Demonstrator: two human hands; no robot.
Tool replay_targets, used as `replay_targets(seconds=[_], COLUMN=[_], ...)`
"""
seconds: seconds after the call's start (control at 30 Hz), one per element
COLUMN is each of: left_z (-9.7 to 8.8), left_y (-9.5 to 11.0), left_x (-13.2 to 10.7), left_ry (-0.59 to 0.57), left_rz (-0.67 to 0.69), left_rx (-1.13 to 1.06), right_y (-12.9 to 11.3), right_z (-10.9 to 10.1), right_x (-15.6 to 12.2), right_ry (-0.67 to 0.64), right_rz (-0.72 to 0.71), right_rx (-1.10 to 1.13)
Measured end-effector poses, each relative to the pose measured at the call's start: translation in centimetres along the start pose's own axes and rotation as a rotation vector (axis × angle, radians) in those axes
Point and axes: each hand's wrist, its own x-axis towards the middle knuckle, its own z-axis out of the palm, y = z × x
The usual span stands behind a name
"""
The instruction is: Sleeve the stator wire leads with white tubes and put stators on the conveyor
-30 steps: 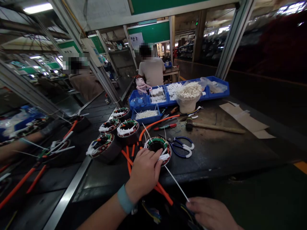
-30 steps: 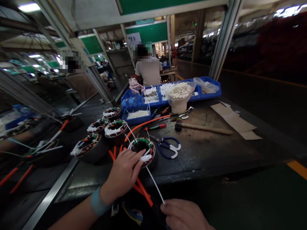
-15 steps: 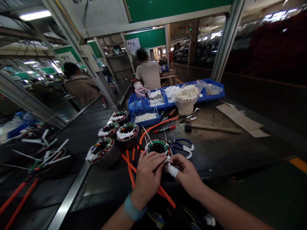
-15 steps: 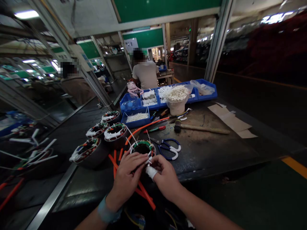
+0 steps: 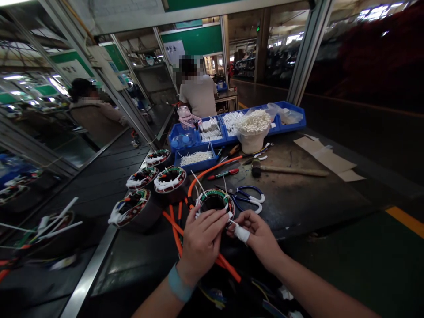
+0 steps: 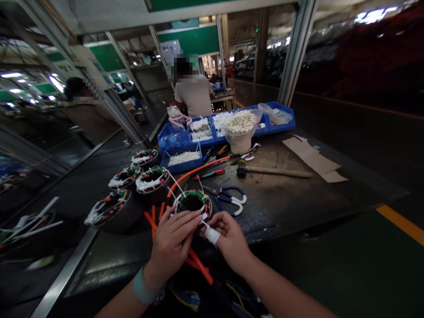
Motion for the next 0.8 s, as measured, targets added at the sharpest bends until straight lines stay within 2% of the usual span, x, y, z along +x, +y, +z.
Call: replay_targets(seconds=[0.17, 0.37, 0.47, 0.67, 0.8], left_z=[0.1, -0.2, -0.2, -0.2, -0.2], left_y=[-0.2, -0.1, -0.1, -0.2, -0.1], left_x=[0.0, 0.1, 0.1, 0.0, 0.1], left_ry=[0.010, -0.022, -0.021, -0.026, -0.032], left_rz=[0.009, 0.005, 0.011, 0.007, 0.002], left_rx=[0.011, 0.015, 0.019, 0.019, 0.017], right_y=[-0.6, 0.4, 0.3, -0.8, -0.3], right_z=[0.5, -0.4, -0.4, 0.6, 0.1], right_x=[1.3, -0.2, -0.4, 1.5, 1.3], right_ry=[0.014, -0.051, -0.041, -0.012, -0.053], right_rz=[0.102, -0.019, -0.008, 0.097, 0.042], right_rx=[-0.065, 0.054, 0.038, -0.062, -0.043])
